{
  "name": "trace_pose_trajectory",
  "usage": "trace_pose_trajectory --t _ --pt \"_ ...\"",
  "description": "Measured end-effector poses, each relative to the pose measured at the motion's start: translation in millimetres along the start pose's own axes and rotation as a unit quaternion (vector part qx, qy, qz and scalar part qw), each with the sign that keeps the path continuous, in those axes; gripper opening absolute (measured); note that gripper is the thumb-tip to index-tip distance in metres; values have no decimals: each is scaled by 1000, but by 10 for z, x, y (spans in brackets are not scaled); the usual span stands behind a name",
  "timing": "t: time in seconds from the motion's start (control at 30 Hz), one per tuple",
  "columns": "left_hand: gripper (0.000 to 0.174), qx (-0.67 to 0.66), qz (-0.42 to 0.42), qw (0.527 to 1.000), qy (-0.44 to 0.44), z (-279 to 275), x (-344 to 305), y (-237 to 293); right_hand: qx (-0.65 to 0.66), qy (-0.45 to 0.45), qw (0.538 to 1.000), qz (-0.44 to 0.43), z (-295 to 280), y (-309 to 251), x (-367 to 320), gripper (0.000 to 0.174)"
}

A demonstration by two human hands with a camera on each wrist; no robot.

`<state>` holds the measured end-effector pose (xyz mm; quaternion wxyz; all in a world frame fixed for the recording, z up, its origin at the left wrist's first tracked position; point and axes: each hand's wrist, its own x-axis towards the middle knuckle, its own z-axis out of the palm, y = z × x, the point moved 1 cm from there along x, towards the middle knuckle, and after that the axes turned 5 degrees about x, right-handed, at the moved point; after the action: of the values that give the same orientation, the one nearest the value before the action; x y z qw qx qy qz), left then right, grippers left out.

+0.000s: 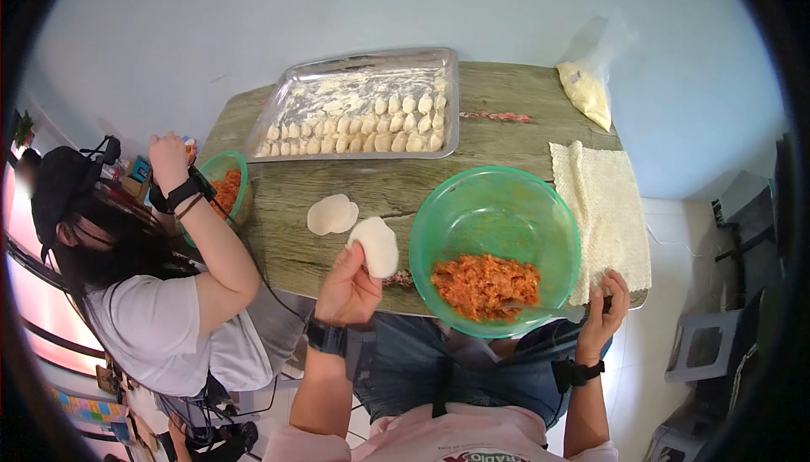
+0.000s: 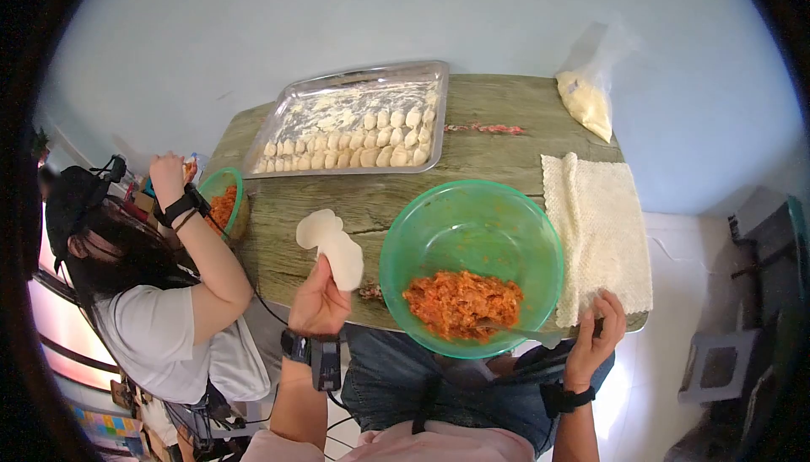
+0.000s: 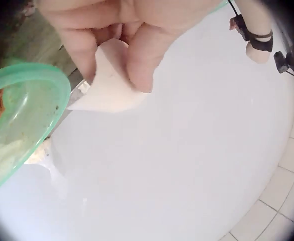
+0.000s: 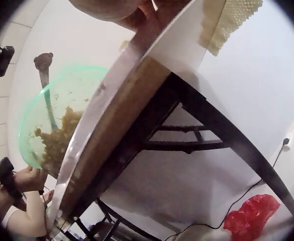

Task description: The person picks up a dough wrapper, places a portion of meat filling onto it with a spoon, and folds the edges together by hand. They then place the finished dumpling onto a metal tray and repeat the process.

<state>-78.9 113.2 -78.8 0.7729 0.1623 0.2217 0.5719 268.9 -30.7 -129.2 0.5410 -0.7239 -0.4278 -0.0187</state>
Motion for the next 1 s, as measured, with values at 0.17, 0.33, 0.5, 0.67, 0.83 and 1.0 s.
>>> trace_pose_trajectory --t 0.17,0.33,0.5,0.67,0.83,1.0 --pt "33 -47 -12 998 -41 428 -291 -181 89 1 996 20 -137 -237 -123 25" --pt "25 -179 -84 978 69 440 -555 -433 317 -160 929 100 -218 -636 -74 51" --pt "26 -176 -131 974 60 571 -703 -522 339 -241 906 74 -281 -775 35 40" --pt "33 -47 -161 985 48 733 -801 -524 310 -351 878 93 -241 -894 165 28" --pt "31 33 -173 983 46 640 -850 -564 239 -425 873 -16 -134 -1040 272 24" --pt "31 -54 -187 978 78 555 -895 -582 230 -368 900 -45 -204 -1129 295 18"
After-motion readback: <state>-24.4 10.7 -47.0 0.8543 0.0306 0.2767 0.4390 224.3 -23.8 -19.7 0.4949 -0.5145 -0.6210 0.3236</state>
